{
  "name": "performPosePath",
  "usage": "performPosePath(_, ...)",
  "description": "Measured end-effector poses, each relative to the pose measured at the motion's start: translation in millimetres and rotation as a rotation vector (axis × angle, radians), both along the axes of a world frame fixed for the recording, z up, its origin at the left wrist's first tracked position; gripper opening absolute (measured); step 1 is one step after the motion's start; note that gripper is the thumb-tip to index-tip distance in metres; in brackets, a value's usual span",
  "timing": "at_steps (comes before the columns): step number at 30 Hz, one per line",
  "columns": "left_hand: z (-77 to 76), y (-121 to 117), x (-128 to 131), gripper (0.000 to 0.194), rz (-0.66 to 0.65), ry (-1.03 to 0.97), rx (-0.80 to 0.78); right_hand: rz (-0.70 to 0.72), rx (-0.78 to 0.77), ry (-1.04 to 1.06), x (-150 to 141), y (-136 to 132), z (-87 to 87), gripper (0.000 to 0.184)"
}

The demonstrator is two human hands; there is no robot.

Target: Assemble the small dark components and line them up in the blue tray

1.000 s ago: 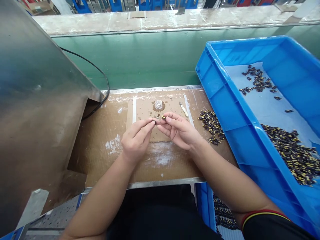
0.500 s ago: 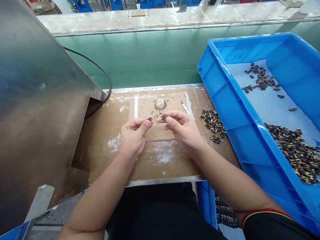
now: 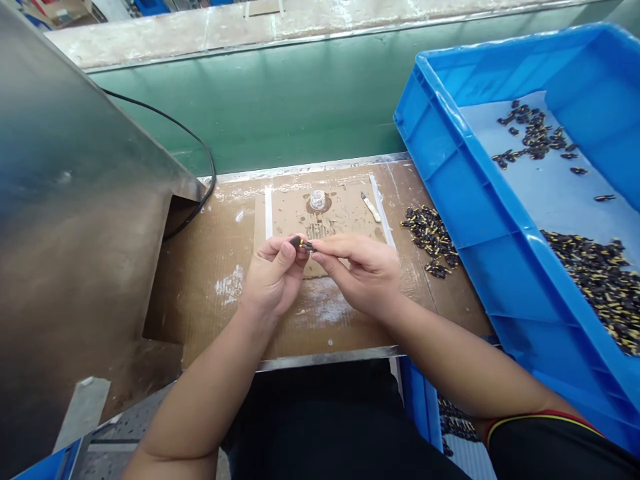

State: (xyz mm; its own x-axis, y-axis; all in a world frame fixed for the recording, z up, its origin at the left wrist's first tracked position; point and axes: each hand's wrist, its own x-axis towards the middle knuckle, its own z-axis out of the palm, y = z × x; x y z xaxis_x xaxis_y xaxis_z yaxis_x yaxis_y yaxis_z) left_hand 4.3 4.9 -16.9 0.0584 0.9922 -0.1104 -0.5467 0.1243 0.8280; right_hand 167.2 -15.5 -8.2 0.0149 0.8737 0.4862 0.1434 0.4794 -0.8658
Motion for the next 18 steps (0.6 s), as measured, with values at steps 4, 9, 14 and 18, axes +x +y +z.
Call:
performPosePath(4,-0.1,0,1,0.033,-0.016,-0.02,0.004,0.004,-0.012,-0.002,1,0,-0.8,0.017)
performPosePath(9,-1.2,0,1,0.029,-0.042,-0.03,0.028,0.032,-0.023,0.017,0,0,3.1,0.018)
performPosePath(14,-2.7,0,-1,0.032,-0.018,0.028,0.019,0.036,-0.026,-0.044,1,1,8.7,0.014)
performPosePath(18,-0.2,-1,0,0.033,0.044,0.09,0.05,0.015,0.011,-0.094,3,3,9.9,0.013)
